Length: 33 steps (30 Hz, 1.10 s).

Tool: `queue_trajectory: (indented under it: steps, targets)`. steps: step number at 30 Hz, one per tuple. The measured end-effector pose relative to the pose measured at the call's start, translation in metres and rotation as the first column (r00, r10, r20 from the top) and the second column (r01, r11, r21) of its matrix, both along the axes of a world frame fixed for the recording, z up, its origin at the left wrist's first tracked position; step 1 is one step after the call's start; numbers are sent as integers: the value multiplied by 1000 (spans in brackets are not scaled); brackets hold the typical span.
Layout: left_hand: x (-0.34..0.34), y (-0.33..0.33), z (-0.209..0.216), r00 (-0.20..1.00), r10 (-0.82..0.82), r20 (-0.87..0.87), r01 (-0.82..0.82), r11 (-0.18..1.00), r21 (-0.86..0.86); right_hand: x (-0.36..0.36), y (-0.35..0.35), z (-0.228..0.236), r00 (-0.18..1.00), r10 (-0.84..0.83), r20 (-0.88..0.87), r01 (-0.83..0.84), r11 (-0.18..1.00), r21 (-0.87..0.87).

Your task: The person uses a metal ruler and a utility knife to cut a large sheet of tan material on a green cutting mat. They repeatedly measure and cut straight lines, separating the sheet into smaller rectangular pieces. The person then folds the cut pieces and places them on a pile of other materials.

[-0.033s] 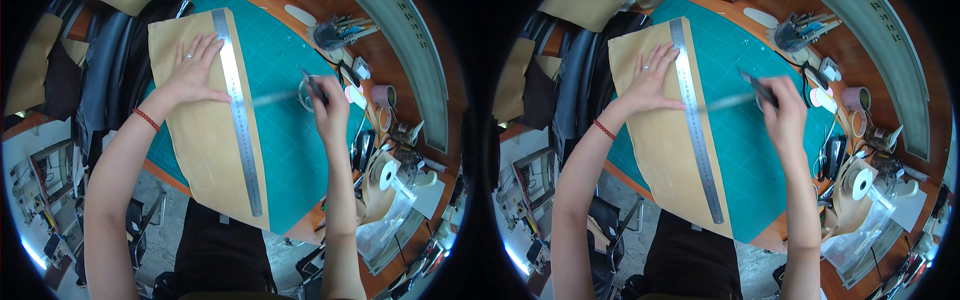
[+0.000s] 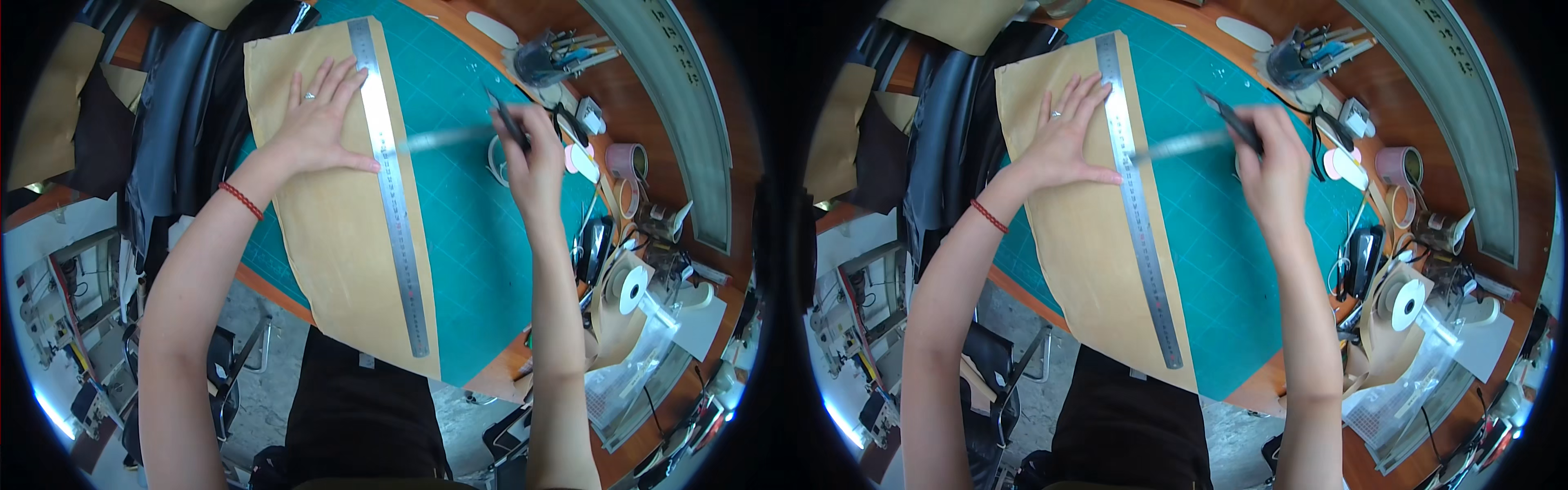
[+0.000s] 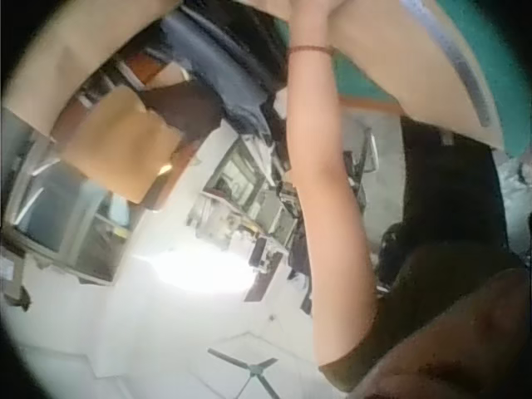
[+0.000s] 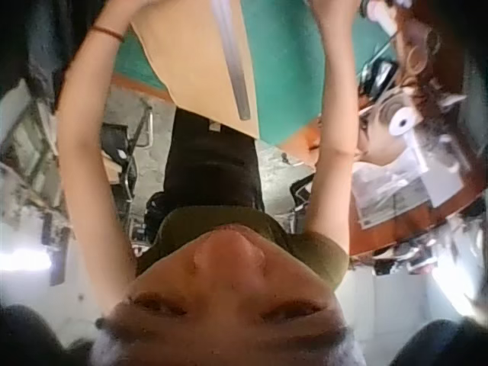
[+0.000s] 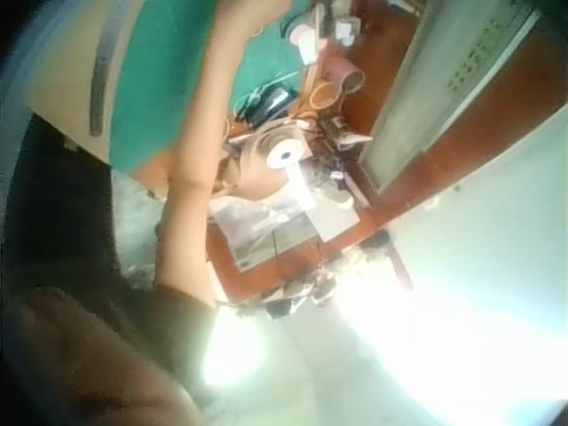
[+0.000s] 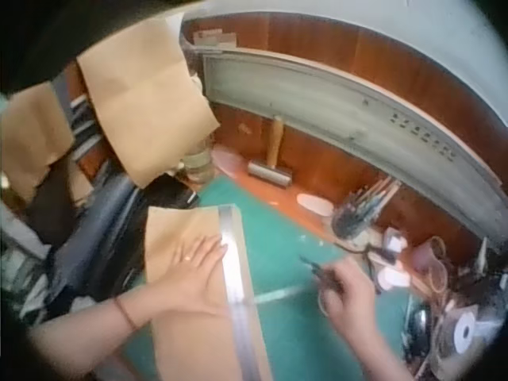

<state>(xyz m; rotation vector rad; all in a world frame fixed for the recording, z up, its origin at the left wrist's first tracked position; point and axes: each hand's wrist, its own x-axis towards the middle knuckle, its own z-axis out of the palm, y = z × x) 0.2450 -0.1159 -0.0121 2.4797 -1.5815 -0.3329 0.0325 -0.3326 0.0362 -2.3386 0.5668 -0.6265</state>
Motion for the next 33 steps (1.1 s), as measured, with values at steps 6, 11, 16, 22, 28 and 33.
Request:
queue_trajectory:
  steps: [6, 11, 16, 22, 28, 33]
  targets:
    - [-5, -1, 11, 998, 28, -62, -27, 1000, 9, 118, -33, -45, 993, -52, 104, 68, 985, -157]
    - [-8, 4, 12, 994, 47, -97, -49, 999, -17, 141, -55, -67, 994, -103, 41, 110, 964, -243]
    - [-8, 4, 12, 992, 49, -118, -52, 998, -25, 144, -56, -73, 998, -69, -13, 63, 960, -273]
    - [-7, 3, 13, 992, 45, -115, -47, 999, -15, 144, -52, -76, 997, -75, -26, 59, 921, -385]
    - [-7, 2, 12, 994, 29, -108, -30, 1000, -7, 144, -52, -75, 996, -86, -35, 64, 909, -412]
    - [-7, 3, 14, 995, 36, -92, -31, 998, 50, 145, -48, -75, 994, -88, -59, 57, 911, -408]
